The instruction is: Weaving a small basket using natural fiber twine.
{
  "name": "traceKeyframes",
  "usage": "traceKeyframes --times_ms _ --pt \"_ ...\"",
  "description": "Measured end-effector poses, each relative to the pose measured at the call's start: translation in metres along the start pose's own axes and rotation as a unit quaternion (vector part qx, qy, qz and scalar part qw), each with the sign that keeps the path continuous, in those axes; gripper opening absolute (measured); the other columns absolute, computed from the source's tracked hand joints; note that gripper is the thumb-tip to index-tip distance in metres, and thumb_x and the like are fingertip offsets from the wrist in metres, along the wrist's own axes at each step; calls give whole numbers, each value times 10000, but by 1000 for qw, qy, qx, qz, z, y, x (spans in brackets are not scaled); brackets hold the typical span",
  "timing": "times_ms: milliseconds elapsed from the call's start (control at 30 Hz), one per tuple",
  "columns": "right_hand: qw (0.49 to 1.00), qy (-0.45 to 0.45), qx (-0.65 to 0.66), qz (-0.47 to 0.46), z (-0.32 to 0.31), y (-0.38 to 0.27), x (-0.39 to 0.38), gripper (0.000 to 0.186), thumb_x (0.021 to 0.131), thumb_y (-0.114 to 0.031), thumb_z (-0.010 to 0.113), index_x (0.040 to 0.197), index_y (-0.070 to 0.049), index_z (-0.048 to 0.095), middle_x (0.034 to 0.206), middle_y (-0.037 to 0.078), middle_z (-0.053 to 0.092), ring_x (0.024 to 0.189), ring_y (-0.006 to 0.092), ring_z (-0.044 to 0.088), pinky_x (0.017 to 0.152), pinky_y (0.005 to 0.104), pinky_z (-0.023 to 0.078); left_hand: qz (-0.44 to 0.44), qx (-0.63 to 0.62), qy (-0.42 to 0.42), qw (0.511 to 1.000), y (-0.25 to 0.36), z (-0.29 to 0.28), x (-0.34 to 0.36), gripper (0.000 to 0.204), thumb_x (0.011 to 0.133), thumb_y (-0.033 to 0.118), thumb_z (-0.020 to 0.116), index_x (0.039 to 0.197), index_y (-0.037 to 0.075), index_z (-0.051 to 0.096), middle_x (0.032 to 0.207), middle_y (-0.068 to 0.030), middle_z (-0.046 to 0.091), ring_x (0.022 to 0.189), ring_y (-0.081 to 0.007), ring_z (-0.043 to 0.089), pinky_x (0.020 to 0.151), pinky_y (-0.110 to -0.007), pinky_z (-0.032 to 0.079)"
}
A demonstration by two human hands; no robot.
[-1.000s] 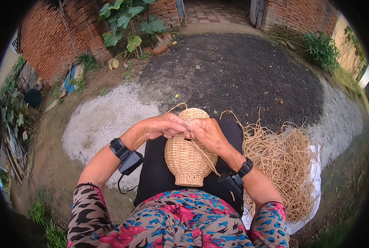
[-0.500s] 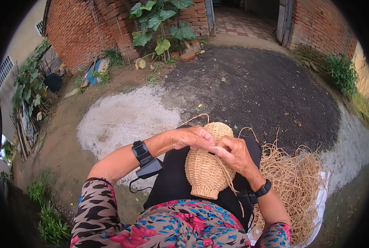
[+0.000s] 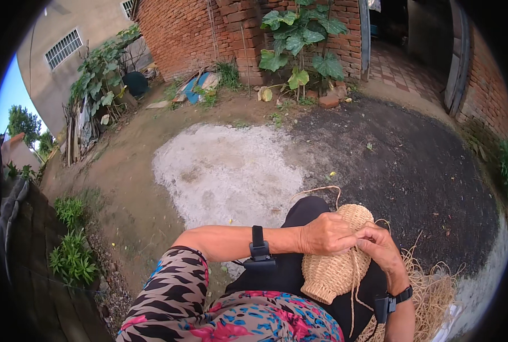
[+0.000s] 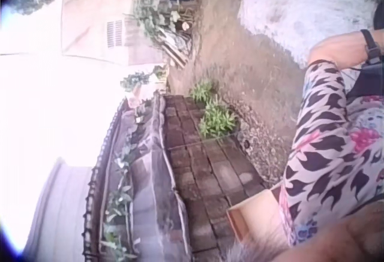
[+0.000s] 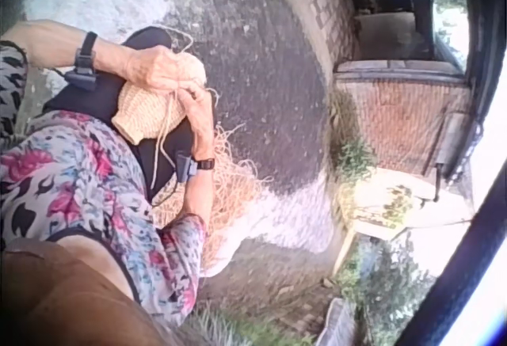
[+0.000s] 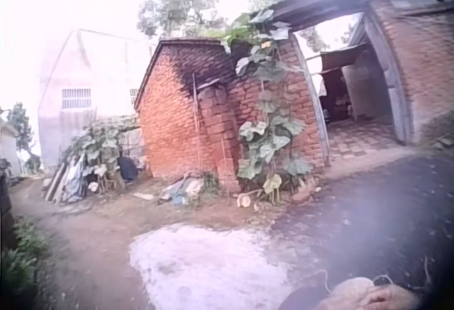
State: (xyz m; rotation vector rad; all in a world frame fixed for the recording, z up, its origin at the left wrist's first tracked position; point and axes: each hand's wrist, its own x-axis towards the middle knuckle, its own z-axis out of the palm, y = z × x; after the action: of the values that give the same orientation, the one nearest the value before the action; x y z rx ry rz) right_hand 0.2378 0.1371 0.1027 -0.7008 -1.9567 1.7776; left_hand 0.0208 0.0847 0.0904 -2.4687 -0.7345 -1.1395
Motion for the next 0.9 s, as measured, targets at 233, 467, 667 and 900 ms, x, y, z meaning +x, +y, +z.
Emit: traceKeyframes --times_ms 233,467,667,900 --pt "927 69 -329 -168 22 -27 17 90 878 -81 625 890 7 610 819 118 595 770 262 589 670 370 467 -168 -2 -126 978 -5 -44 -7 154 794 140 732 798 53 605 686 -55 555 658 -229 597 575 -351 492" --pt "864 81 -457 -196 14 -29 -3 62 845 -11 571 857 0 511 778 154 504 735 357 566 648 447 459 -186 -104 -191 958 -2 -50 -7 94 830 100 696 855 29 639 730 -104 590 685 -281 601 603 -385 494" --pt "897 121 -401 -140 19 -5 -20 61 876 -35 570 862 -3 520 798 157 523 721 347 565 634 430 463 -316 -109 -259 906 5 -71 -18 227 889 190 675 746 29 602 813 -109 616 785 -265 618 683 -356 497" --pt "957 122 -248 -88 19 -19 -10 95 913 -88 587 885 -3 555 793 71 522 694 171 543 607 330 441 -473 -623 96 615 17 -29 -18 288 981 282 593 840 31 584 1105 -113 595 954 -217 629 922 -403 499"
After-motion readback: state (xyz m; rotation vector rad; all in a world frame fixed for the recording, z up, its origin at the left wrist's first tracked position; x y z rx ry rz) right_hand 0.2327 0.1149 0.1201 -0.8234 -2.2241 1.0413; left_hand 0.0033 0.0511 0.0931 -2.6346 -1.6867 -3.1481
